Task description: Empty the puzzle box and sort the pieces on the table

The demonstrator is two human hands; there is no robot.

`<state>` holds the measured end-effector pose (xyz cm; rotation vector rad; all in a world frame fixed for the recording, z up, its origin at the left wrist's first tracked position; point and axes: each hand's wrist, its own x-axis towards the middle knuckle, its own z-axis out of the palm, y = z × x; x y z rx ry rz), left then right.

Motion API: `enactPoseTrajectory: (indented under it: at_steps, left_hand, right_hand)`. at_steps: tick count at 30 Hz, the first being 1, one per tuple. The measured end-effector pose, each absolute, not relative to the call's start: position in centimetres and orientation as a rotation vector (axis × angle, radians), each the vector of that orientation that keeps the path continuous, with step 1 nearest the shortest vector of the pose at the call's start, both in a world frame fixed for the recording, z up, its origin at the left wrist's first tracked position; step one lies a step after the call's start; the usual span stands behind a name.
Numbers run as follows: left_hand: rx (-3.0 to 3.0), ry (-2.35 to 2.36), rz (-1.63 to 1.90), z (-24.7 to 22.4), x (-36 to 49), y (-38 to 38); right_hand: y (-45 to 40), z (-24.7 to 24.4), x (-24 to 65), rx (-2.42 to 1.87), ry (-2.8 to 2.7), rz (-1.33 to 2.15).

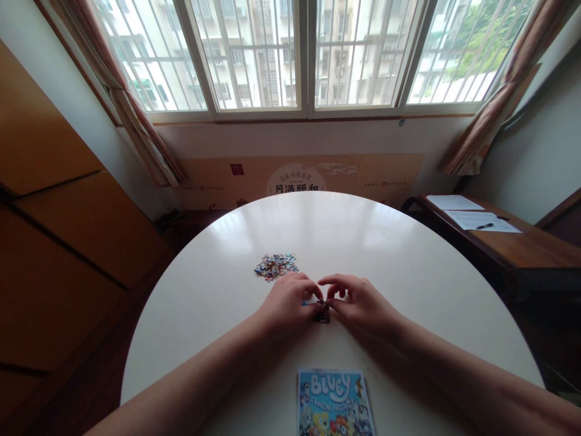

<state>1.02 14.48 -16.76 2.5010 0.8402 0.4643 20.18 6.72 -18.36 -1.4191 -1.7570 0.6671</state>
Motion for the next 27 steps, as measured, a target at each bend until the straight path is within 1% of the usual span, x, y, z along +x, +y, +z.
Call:
enactPoseTrajectory:
  at_steps: [7,12,17,27]
  left_hand:
    - [2.498,0.842,0.459,-16.5,1.0,14.4]
    - [2.494,0.867,0.465,-16.5,1.1,14.4]
    - [2.539,0.914,0.468,-16.5,1.5,14.0]
    - [2.402,0.823,0.702,-14.8,0.3,14.1]
  right_hand:
    - [6.6,-18.1,20.0,-1.546,-1.697,0.628]
    - [7.0,-17.9,20.6,-1.51,-1.64,0.668]
    - [7.0,-17.7,20.9,-1.482,-1.624,0.617]
    - [6.7,-17.6,21.0,-1.391,-1.629,0.681]
